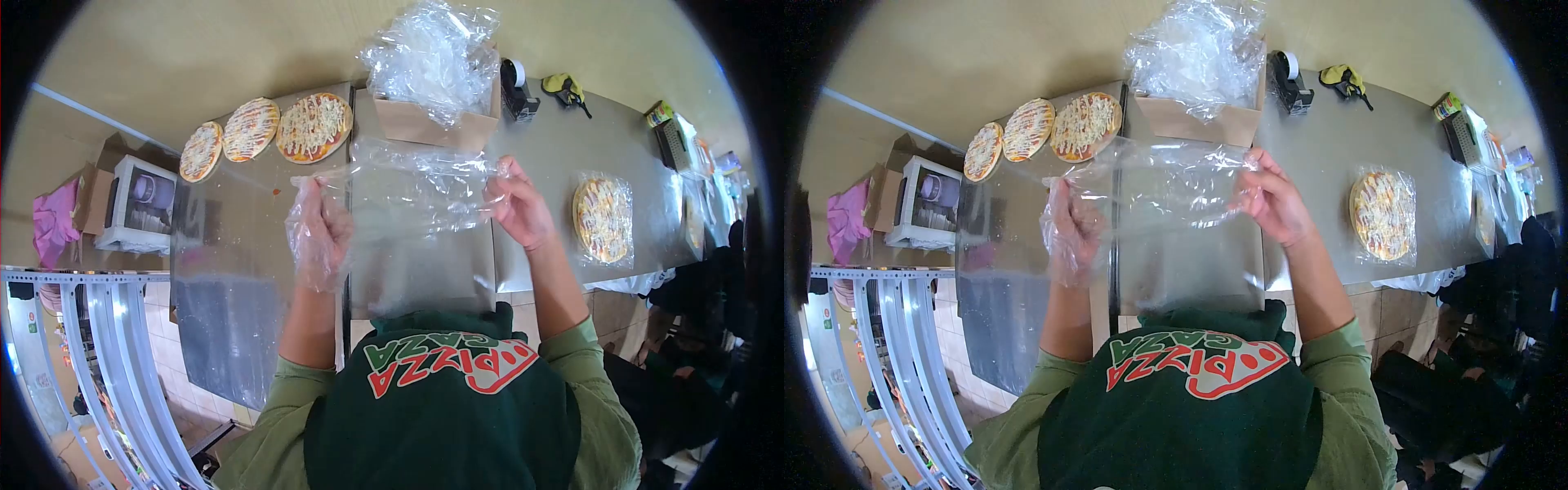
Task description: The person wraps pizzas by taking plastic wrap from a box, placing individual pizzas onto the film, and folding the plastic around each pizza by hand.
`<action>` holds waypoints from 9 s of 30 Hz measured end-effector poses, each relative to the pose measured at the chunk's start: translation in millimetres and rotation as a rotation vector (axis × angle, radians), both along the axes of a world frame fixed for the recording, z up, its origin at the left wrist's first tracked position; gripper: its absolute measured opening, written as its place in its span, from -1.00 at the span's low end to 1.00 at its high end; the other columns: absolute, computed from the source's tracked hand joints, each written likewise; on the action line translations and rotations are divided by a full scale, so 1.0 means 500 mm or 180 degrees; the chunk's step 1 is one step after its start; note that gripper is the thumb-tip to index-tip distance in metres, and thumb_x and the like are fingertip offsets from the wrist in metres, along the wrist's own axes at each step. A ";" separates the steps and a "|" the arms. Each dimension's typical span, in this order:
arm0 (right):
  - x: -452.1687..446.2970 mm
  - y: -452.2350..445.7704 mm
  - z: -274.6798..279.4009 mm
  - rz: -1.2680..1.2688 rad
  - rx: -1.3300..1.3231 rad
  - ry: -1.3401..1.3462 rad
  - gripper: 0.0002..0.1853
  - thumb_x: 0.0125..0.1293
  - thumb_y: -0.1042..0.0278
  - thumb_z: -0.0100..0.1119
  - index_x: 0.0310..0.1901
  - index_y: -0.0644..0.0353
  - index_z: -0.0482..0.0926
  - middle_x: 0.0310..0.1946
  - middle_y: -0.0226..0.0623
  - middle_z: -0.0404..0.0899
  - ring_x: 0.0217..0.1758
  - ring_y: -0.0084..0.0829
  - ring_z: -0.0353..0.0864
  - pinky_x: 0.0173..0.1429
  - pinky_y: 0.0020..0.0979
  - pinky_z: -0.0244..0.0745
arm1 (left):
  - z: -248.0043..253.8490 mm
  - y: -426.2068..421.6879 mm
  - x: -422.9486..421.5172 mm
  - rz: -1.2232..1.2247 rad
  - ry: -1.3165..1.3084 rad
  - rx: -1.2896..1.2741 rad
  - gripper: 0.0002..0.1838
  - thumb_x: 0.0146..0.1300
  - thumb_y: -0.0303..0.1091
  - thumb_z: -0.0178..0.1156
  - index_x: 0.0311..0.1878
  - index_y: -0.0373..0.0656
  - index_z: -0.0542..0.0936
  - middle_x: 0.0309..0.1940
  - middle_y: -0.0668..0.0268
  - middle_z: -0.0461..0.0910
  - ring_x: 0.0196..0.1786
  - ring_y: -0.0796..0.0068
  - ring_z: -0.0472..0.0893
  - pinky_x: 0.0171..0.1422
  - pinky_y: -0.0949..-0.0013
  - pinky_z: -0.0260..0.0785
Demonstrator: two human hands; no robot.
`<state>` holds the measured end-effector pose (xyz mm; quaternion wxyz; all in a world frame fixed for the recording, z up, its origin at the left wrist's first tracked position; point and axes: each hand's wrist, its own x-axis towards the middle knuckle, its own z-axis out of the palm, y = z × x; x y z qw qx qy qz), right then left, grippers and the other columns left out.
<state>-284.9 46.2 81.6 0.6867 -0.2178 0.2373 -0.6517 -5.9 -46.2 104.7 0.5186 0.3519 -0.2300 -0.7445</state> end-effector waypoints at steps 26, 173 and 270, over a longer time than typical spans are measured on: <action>-0.120 0.058 -0.090 -0.1389 0.0848 0.2410 -0.80 0.19 0.35 -0.02 -0.50 0.21 0.53 -0.74 -0.49 0.32 -0.70 -0.58 0.24 -0.61 -0.45 0.17 | -0.012 0.118 -0.218 -0.0352 -0.2406 -0.0755 -0.86 0.24 -0.29 0.16 -0.31 -0.15 0.57 -0.60 0.54 0.39 -0.61 0.77 0.28 -0.56 0.61 0.09; 0.165 0.011 -0.003 0.0429 0.0669 0.1341 -0.52 0.39 0.10 -0.15 0.20 0.26 0.30 0.08 -0.18 0.45 0.12 -0.40 0.44 0.15 -0.37 0.34 | -0.038 0.064 -0.004 -0.0715 -0.1967 -0.0893 -0.78 0.29 -0.31 0.06 -0.14 -0.27 0.37 -0.43 0.22 0.54 -0.44 0.49 0.56 -0.36 0.48 0.44; -0.090 0.090 -0.247 0.0283 0.1466 0.6869 -0.53 0.10 0.35 0.08 0.10 0.19 0.37 0.06 -0.06 0.39 0.07 -0.07 0.44 0.11 -0.18 0.40 | -0.294 -0.448 0.118 0.0452 0.1071 0.1277 -0.12 0.23 0.35 -0.37 0.29 -0.32 0.15 0.23 0.06 0.22 0.31 0.05 0.16 0.31 -0.06 0.02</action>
